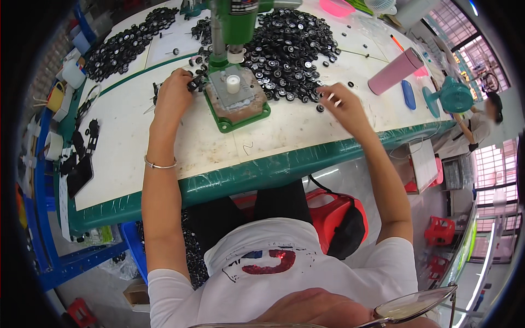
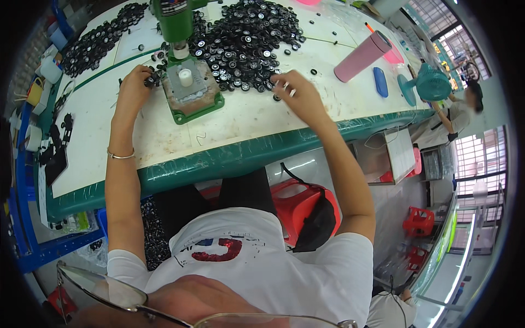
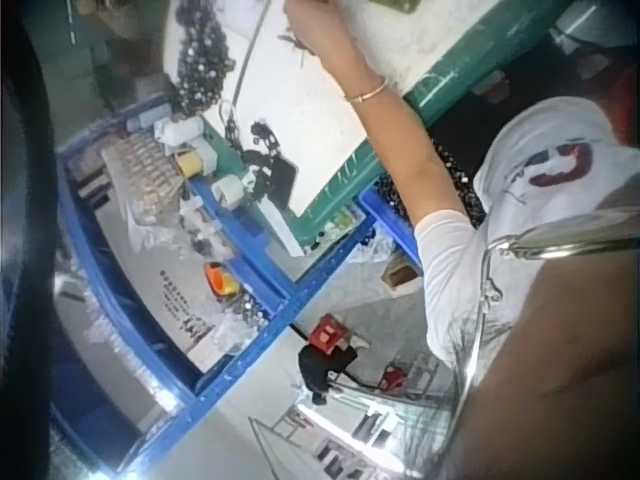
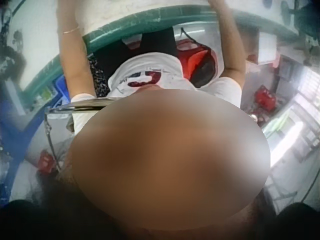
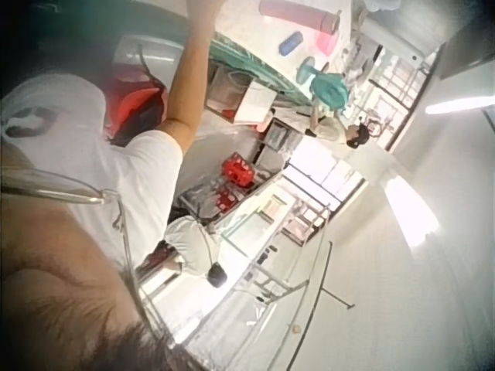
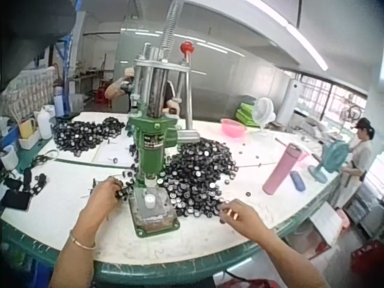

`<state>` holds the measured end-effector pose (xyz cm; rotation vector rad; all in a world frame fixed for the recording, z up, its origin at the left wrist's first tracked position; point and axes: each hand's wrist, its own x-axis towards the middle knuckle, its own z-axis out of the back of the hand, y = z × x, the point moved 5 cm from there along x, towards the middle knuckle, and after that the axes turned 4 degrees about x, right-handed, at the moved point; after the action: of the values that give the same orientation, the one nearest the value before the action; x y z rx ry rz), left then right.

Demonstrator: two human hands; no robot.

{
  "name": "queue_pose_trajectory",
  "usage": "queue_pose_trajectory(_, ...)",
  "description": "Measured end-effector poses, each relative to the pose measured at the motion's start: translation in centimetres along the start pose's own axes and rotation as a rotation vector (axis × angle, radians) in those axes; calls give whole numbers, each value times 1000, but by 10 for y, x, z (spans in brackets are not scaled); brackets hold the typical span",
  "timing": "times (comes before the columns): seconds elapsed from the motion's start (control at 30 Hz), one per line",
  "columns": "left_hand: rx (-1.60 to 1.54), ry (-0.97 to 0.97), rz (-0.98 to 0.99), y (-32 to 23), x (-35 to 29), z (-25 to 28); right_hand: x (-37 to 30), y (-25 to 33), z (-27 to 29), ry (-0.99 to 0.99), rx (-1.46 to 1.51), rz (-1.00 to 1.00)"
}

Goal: The person sits at a workbench and uses a green manual press machine to assemble small metal components. They repeatedly pick up a small metal piece and a washer, place them into the press, and pull the lever to secure them together. The finished parts are placed into a pile on the table.

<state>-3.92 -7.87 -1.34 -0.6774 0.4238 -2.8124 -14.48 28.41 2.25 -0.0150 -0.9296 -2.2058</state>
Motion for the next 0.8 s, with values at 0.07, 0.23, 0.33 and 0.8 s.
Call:
queue_pose_trajectory(0.07,1,5,34,0,0,3,-18,8,-15,13,-228,34)
queue_pose_trajectory(0.23,-77,-55,122,-2,-1,11,-27,0,-22,-80,-211,60)
queue_pose_trajectory(0.33,-78,-87,159,10,-2,8,-19,-5,-21,-46,-79,11)
queue_pose_trajectory(0.8,-116,27,181,0,-3,5,52,84,-60,85,384,109)
